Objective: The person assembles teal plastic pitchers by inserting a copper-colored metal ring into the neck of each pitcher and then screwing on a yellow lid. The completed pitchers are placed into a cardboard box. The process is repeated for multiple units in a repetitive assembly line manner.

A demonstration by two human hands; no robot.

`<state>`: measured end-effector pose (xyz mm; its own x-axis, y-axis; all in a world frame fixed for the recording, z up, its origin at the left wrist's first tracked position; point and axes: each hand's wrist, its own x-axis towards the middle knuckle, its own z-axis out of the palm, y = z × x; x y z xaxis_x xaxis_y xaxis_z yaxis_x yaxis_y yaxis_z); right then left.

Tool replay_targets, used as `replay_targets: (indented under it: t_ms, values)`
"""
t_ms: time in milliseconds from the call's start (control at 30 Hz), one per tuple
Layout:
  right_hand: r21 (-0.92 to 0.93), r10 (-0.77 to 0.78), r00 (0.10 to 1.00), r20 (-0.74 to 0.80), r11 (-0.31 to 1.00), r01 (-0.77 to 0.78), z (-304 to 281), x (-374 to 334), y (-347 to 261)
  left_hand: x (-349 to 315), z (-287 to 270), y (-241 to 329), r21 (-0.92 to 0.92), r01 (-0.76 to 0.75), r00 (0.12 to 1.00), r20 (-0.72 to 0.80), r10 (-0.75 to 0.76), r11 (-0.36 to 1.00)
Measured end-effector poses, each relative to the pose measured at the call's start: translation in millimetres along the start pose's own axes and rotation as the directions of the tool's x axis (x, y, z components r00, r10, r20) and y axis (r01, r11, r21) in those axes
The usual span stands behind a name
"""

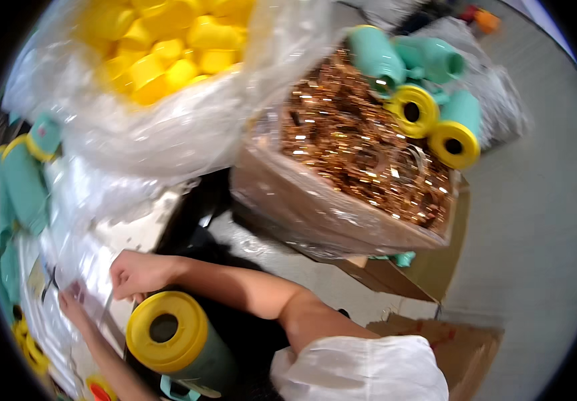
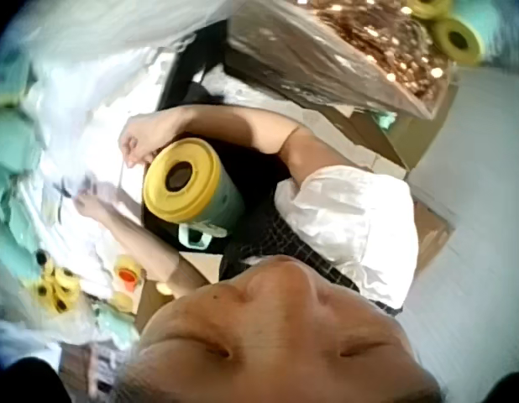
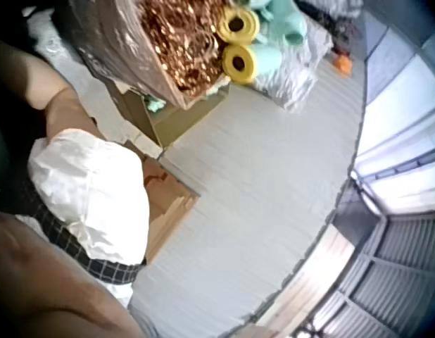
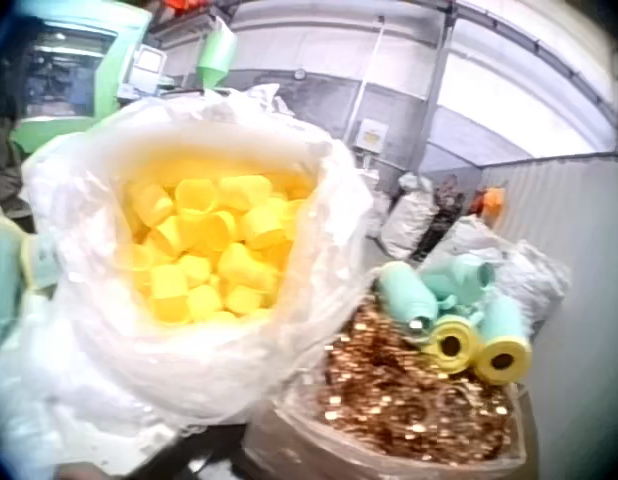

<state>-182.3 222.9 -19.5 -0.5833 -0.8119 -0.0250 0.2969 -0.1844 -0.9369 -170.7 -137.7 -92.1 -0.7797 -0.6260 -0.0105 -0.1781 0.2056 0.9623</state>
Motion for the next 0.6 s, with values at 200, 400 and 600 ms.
replay_targets:
  t_ms: [200,400,600]
  values:
    - [-0.502,-0.276,0.9,-0.337,0.861,0.076,20.0,5.2,21.0,-149.3,53.1,62.5,-0.349,0.141,0.897,0.441,0.03,0.927]
    - [-0.261,-0.088,0.968,-0.235,0.965,0.024,32.2,1.7,14.5,-196.9,52.3,87.0,-0.417,0.192,0.928,0.37,-0.027,0.888]
    - [-0.135,-0.08,0.924,-0.374,0.99,0.031,26.1,-12.1,7.0,-211.8,65.8,96.3,-0.458,0.095,0.968,0.248,0.025,0.884]
